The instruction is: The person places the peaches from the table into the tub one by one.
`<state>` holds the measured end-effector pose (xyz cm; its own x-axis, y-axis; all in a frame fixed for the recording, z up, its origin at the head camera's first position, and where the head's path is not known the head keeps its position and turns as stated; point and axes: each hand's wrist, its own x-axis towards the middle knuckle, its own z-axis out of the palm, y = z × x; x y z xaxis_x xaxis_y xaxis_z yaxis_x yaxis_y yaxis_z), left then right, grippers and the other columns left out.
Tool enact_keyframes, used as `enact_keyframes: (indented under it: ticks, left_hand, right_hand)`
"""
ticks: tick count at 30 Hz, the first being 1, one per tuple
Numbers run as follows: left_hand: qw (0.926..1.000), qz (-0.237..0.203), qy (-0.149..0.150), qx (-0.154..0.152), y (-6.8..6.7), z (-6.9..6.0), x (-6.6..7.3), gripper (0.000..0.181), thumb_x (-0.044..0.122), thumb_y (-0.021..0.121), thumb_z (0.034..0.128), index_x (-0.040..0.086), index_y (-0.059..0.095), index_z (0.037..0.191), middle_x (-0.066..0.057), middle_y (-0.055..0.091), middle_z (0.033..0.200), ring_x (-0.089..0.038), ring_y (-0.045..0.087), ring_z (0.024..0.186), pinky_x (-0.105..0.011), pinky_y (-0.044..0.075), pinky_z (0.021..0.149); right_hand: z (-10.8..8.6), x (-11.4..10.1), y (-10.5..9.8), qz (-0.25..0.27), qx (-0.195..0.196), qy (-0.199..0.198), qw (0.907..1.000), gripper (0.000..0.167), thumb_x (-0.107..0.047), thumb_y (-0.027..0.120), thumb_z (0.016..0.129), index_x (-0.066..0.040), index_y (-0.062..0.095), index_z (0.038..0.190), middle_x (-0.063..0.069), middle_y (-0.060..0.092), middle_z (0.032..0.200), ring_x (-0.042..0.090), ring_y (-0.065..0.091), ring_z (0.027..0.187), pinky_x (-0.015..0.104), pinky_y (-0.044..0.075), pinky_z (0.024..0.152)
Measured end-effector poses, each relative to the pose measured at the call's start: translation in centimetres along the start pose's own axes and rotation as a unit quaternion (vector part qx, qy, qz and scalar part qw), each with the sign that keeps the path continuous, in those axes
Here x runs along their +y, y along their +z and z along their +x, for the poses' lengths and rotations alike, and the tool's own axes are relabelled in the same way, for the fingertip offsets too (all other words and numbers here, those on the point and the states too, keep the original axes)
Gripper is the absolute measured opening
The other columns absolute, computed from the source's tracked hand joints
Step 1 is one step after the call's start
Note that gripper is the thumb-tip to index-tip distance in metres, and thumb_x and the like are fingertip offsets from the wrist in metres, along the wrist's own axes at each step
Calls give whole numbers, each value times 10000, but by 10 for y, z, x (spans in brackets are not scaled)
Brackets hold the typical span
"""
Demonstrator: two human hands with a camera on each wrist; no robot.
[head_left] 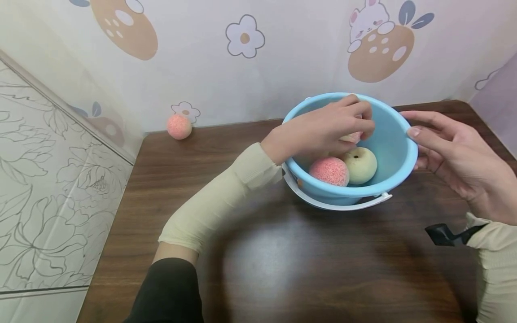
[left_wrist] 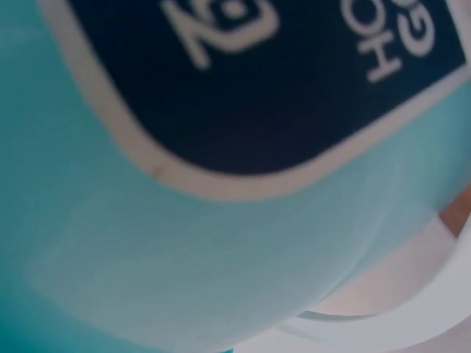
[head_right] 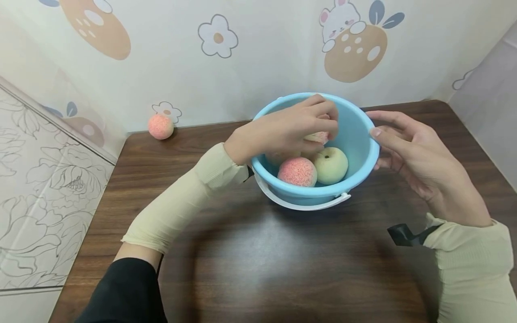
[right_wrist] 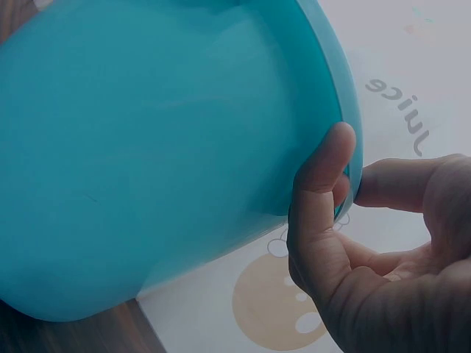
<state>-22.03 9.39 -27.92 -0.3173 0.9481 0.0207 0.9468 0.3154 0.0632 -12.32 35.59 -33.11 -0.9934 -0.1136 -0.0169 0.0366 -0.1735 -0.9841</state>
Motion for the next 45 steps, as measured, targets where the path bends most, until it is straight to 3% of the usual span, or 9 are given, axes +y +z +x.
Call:
enact_keyframes:
  ticks: [9, 18, 25, 32, 39, 45]
  left_hand:
    - [9990, -71, -266, -356, 1, 5, -1, 218, 330, 562, 1047, 276, 631, 1247, 99, 513, 1349, -92, 398, 1319, -191, 347, 1063]
    - [9985, 18, -313, -441, 2, 2, -3, 290, 333, 554, 1048, 353, 634, 1326, 170, 522, 1456, -145, 362, 1381, -304, 412, 1000]
    - [9984, 37, -266, -500, 5, 2, -4, 359, 309, 557, 1048, 361, 613, 1399, 121, 482, 1543, -137, 369, 1418, -269, 416, 1062]
    - [9985, -119, -215, -485, 6, 2, -4, 424, 311, 593, 1042, 297, 562, 1464, 106, 479, 1572, -122, 368, 1461, -163, 284, 1192]
    - [9985, -92, -376, -385, 6, 0, -4, 410, 296, 595, 1045, 326, 576, 1453, 117, 536, 1491, -160, 367, 1399, -224, 301, 1164]
    - [9983, -16, -434, -393, 6, -1, -4, 421, 286, 582, 1050, 335, 563, 1467, 122, 526, 1501, -145, 367, 1404, -209, 304, 1163]
  right_hand:
    - [-1, 0, 1, -149, 50, 71, 9999, 423, 16, 513, 1056, -122, 556, 1452, 11, 733, 1230, 183, 766, 746, 316, 617, 591]
    - [-1, -3, 2, -109, 108, 129, 9998, 417, 15, 520, 1053, -125, 568, 1442, 3, 712, 1265, 188, 762, 741, 314, 616, 583]
    - [0, -2, 2, -69, 62, 58, 9999, 416, 26, 513, 1052, -117, 571, 1438, 10, 715, 1251, 192, 771, 763, 320, 618, 586]
    - [1, 0, 0, 59, -61, -60, 9999, 427, 46, 490, 1053, -103, 559, 1447, 28, 736, 1224, 193, 776, 765, 325, 618, 587]
    - [1, -1, 0, 99, -74, -59, 9999, 425, 47, 486, 1054, -96, 559, 1448, 31, 723, 1238, 198, 779, 788, 329, 623, 603]
    - [1, -1, 0, 108, -72, -48, 9999, 425, 48, 484, 1055, -100, 562, 1445, 34, 735, 1218, 201, 779, 770, 332, 623, 603]
